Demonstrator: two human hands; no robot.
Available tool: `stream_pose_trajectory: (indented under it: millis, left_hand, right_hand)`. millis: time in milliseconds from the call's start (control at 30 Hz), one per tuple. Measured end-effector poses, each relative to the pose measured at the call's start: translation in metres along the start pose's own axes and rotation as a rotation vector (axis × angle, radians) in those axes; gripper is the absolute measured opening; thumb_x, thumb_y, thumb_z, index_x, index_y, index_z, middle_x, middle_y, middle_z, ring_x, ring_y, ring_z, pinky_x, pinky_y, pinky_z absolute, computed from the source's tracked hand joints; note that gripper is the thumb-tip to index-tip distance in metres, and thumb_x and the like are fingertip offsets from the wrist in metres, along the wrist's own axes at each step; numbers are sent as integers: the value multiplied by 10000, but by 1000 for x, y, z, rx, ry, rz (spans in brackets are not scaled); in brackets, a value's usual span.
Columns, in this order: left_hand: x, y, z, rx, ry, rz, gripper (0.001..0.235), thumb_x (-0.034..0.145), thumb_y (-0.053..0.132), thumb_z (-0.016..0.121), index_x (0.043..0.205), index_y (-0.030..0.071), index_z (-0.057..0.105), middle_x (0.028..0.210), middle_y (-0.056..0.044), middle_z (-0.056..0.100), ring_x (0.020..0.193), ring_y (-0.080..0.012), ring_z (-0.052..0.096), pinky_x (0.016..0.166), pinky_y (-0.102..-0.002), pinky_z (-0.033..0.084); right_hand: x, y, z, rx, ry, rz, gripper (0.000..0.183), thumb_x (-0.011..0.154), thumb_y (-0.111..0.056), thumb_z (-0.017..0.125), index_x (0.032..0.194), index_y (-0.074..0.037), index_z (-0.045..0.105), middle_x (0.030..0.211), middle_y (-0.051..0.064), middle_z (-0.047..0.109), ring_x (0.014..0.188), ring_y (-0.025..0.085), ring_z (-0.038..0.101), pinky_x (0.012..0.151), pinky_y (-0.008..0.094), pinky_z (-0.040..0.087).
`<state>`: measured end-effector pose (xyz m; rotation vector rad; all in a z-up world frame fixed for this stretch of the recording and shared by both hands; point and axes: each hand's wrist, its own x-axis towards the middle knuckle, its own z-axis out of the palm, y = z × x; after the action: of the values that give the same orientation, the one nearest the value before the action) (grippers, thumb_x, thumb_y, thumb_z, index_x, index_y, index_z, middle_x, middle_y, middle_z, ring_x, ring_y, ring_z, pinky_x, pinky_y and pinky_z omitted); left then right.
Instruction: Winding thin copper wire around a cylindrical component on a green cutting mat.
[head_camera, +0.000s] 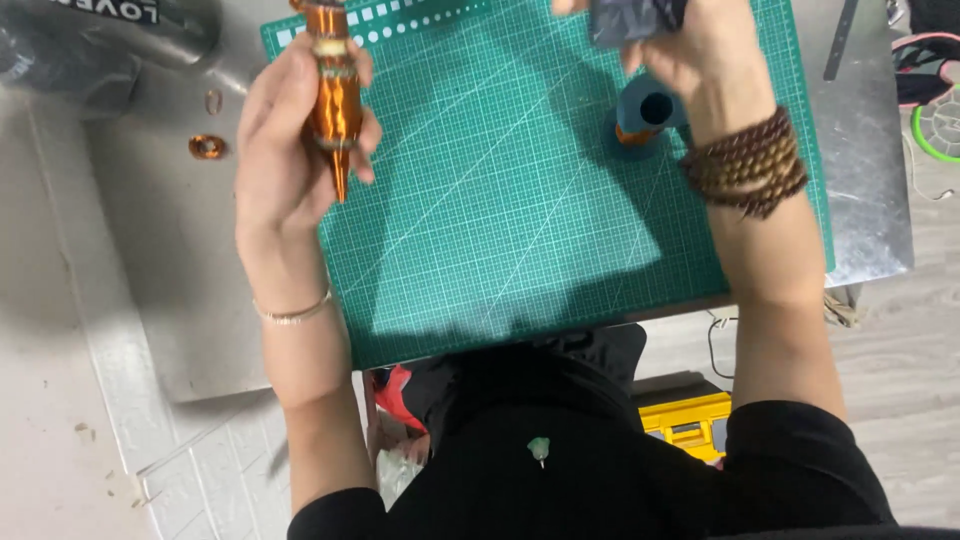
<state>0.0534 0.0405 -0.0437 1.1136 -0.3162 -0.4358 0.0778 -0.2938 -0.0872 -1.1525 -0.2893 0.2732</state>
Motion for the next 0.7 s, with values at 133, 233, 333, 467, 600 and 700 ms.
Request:
stream_pose_trajectory:
  millis: [133,233,333,467,600,700]
  left_hand:
    - [8,-20,-13,-152,90,-101,305,964,278,523,1101,6,509,982,-86,568,615,-143,632,428,-183,551]
    - [15,-42,-23,-71,202,-168,393,905,348,541,1126,24,523,939,-68,563,591,-108,616,381,-159,489]
    - [17,-67,-38,-122,209,-209,366,906,336,537,1117,40,500,941,-67,529,588,-115,593,379,-167,475]
    - [17,-82,-42,-55,258,-245,411,872,410,530,1083,59,504,915,-40,528,616,-97,590,386,-165,458]
    - [15,-86,-42,-46,269,-272,416,872,414,521,1099,66,503,905,-21,520,621,-82,594,385,-160,451]
    - [16,-90,-44,-42,287,-285,418,864,419,527,1094,70,505,901,-21,528,624,-82,598,386,-161,447]
  right_hand:
    - [-17,2,43,76,-208,-133,395,981,-146,560,1353,-123,427,1403,264,448,1158,540,578,735,453,609]
    - [-13,-9,73,-36,-424,-227,410,956,-14,464,1319,2,273,1434,345,316,1166,518,551,793,462,633]
    - [-23,-15,90,-106,-496,-280,622,959,116,441,1418,-189,154,1502,376,239,1231,589,513,892,607,614]
    - [-20,-8,89,-97,-551,-272,819,941,205,456,1492,-303,125,1548,330,224,1295,589,521,926,619,644]
    - [-16,-5,90,-123,-590,-280,857,942,211,472,1498,-332,112,1552,311,216,1321,560,507,962,595,633]
    - [-13,-4,90,-153,-622,-295,891,942,218,486,1503,-358,102,1556,294,209,1343,536,496,992,574,623]
